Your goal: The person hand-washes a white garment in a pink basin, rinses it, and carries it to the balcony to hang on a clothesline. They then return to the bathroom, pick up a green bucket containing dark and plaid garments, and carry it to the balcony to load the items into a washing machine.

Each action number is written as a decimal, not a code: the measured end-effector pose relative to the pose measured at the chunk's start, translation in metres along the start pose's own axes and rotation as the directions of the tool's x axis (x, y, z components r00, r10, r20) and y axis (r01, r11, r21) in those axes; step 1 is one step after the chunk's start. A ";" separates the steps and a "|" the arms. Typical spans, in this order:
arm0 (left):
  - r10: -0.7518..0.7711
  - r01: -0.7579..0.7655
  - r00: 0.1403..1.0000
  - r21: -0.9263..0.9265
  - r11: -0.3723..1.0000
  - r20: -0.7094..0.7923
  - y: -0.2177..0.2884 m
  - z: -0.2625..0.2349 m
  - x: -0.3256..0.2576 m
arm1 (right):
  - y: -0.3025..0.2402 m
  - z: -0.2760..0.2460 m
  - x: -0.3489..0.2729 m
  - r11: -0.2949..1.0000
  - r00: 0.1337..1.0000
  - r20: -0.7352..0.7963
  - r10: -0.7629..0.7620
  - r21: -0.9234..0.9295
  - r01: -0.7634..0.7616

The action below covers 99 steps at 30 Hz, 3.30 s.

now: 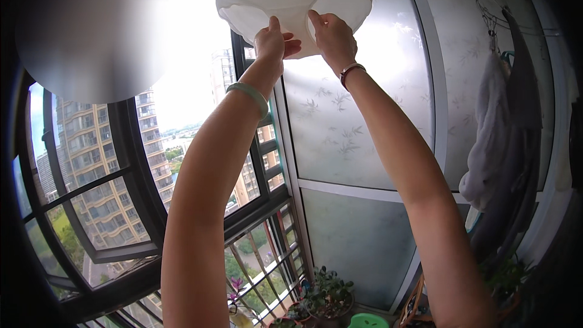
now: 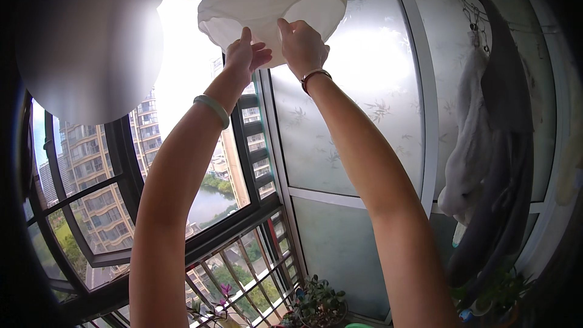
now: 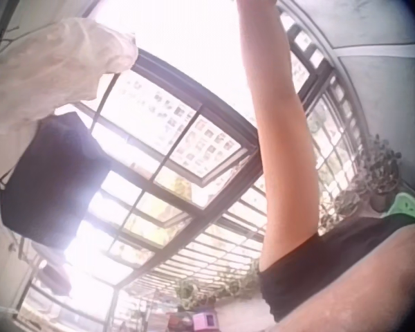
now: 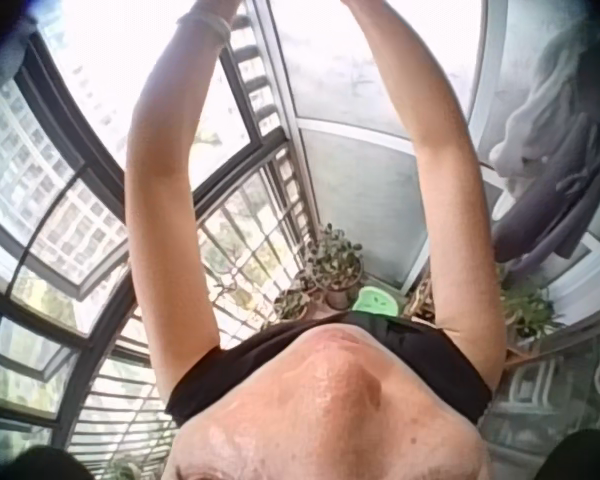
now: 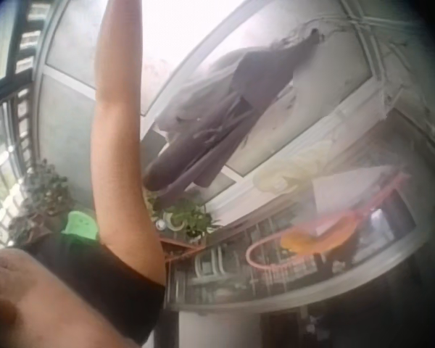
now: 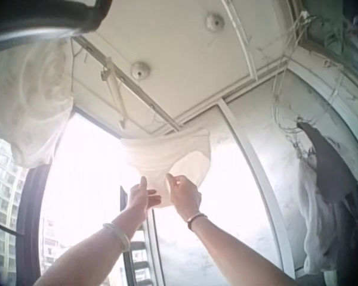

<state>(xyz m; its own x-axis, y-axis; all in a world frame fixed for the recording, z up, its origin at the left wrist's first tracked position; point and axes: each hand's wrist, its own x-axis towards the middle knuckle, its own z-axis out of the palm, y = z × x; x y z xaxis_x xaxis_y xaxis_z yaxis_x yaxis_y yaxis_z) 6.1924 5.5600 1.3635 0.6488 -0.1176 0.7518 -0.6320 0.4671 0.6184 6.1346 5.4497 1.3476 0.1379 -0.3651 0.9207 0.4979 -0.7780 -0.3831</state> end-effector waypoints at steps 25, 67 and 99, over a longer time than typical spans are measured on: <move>0.413 -0.358 0.905 0.345 0.868 -0.102 0.006 -0.020 -0.009 | -0.008 0.030 0.002 0.981 0.970 -0.220 -0.106 0.138 0.139; -0.350 0.391 0.894 -0.867 0.309 0.278 -0.017 -0.166 -0.480 | -0.150 -0.124 -0.467 -0.052 0.867 0.268 0.421 0.961 -0.272; 0.180 0.759 -0.076 0.174 -0.627 0.981 0.392 0.202 -1.051 | -0.582 -0.769 -0.702 0.956 0.462 -0.861 0.211 0.279 0.084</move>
<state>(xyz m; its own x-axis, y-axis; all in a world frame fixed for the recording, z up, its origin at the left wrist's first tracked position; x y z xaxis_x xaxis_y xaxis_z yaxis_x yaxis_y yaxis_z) 5.1776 5.6897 0.8623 -0.5787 -0.7665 0.2787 0.8153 -0.5346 0.2226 5.0900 5.7659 0.8667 -0.5686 -0.7732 0.2808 0.7270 -0.6321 -0.2682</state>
